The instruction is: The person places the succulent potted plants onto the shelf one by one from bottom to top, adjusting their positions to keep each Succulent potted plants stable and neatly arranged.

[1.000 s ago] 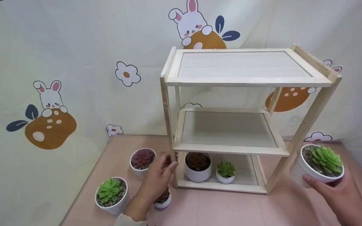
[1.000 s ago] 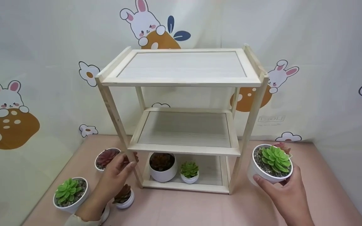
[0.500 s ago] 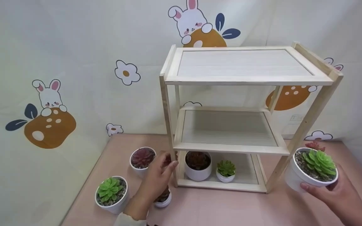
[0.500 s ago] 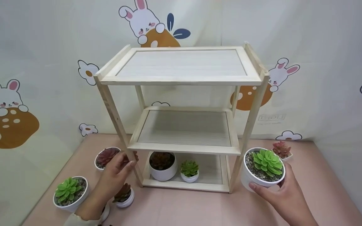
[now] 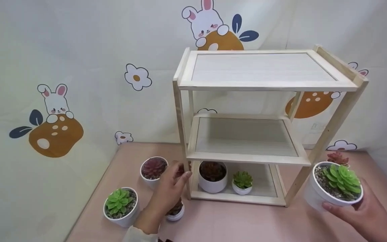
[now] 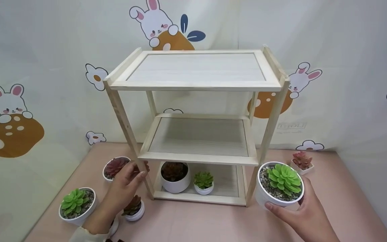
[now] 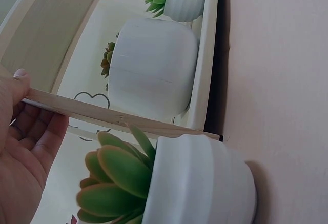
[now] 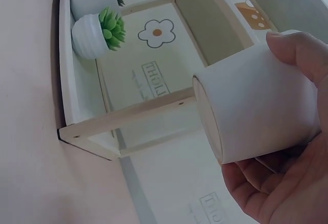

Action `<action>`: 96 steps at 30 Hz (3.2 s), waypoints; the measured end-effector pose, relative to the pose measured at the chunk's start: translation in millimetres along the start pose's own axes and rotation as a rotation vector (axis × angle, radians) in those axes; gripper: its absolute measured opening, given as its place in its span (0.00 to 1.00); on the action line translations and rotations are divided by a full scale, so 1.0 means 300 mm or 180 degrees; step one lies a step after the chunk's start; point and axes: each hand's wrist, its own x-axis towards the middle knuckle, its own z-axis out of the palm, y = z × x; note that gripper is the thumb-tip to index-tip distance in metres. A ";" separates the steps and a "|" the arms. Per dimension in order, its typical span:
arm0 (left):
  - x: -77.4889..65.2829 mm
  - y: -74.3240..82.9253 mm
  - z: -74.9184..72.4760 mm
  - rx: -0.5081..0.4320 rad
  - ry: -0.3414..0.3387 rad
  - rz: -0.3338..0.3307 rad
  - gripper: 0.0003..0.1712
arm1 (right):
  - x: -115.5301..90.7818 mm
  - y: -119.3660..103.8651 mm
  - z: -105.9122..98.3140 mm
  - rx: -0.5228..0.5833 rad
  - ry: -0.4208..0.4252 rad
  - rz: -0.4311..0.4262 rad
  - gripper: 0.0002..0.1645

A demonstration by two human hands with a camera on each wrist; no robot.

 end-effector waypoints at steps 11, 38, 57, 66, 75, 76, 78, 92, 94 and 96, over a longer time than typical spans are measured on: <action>0.006 -0.004 0.006 -0.0123 -0.0017 -0.0002 0.19 | -0.031 -0.045 0.059 0.0095 -0.0186 -0.0194 0.61; 0.005 -0.004 0.006 -0.0216 0.0006 0.0075 0.19 | 0.006 -0.084 0.392 0.0554 -0.0078 0.0105 0.63; 0.003 -0.004 0.003 -0.0097 0.0033 0.0111 0.21 | 0.030 -0.059 0.484 0.0687 0.0078 0.0155 0.65; 0.005 -0.003 0.005 -0.0095 0.0030 0.0106 0.19 | 0.039 -0.066 0.467 0.0520 0.0064 0.0252 0.66; 0.003 0.000 0.003 -0.0182 0.0015 0.0085 0.19 | 0.044 -0.063 0.464 0.0173 0.0078 0.0167 0.63; 0.003 -0.001 0.004 -0.0195 0.0007 0.0083 0.18 | 0.045 -0.063 0.464 0.0125 0.0088 0.0158 0.63; 0.002 0.001 0.004 -0.0215 0.0005 0.0072 0.18 | 0.046 -0.062 0.464 0.0062 0.0089 0.0155 0.62; 0.003 0.004 0.000 -0.0246 -0.0025 -0.0062 0.18 | 0.056 -0.055 0.475 0.0047 0.0162 0.0104 0.58; 0.003 0.003 0.001 -0.0226 -0.0021 -0.0055 0.18 | 0.059 -0.052 0.477 0.0042 0.0185 0.0068 0.55; 0.003 0.001 0.003 -0.0194 -0.0015 -0.0045 0.19 | 0.061 -0.049 0.477 -0.0012 0.0208 0.0006 0.52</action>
